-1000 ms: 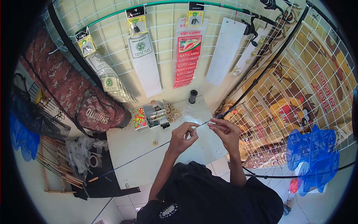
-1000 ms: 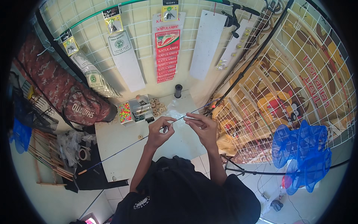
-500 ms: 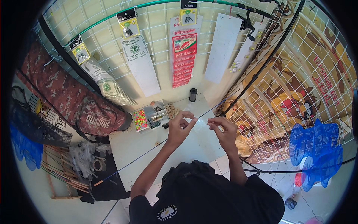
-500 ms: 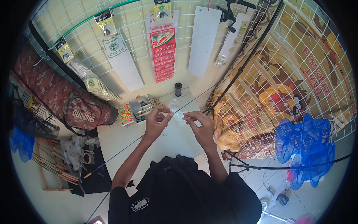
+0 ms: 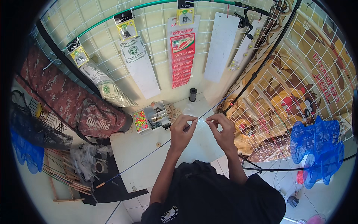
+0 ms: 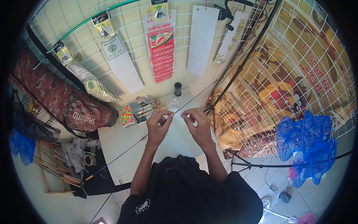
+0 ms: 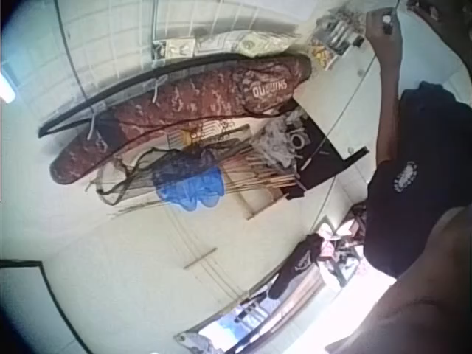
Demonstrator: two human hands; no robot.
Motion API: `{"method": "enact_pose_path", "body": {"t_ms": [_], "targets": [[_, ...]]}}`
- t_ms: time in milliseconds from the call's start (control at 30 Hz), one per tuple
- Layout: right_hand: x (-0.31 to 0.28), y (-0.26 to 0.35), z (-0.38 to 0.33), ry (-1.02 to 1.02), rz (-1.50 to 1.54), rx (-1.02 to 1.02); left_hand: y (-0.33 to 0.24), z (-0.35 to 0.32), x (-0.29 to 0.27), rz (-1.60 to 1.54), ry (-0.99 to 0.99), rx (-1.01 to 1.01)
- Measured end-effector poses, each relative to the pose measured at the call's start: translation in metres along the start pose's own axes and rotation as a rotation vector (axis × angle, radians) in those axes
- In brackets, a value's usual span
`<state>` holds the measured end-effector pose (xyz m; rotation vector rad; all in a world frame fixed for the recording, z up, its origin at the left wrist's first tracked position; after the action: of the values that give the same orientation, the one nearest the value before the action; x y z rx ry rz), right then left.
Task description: Assembling or inspecting a fishing rod by attaching components or feeding line through guides.
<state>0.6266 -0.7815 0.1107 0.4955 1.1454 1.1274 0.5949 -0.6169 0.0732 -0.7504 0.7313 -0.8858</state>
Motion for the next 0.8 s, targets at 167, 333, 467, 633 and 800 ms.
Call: {"method": "enact_pose_path", "body": {"t_ms": [167, 333, 467, 633, 800], "targets": [[-0.001, 0.007, 0.003, -0.058, 0.032, -0.112, -0.005, -0.008, -0.003, -0.019, -0.055, 0.037], [-0.003, 0.008, 0.005, -0.018, 0.005, -0.101, -0.008, -0.015, -0.003, -0.06, -0.09, 0.03], [-0.005, 0.013, 0.007, 0.071, -0.087, -0.152, -0.008, -0.019, -0.002, -0.053, -0.041, 0.104], [-0.006, 0.02, 0.013, 0.182, -0.172, -0.185, -0.009, -0.021, -0.001, -0.039, -0.038, 0.122], [-0.006, 0.024, 0.016, 0.292, -0.262, -0.212, -0.01, -0.022, 0.0, -0.025, -0.017, 0.153]]}}
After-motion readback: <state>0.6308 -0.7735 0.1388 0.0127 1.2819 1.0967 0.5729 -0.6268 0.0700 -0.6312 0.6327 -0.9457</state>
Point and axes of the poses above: each hand's wrist, its own z-axis towards the middle knuckle, its own x-axis out of the palm, y = z × x, the point moved 7 cm from there along z, towards the middle knuckle, and after that the axes turned 6 degrees about x, right-handed, at the moved point
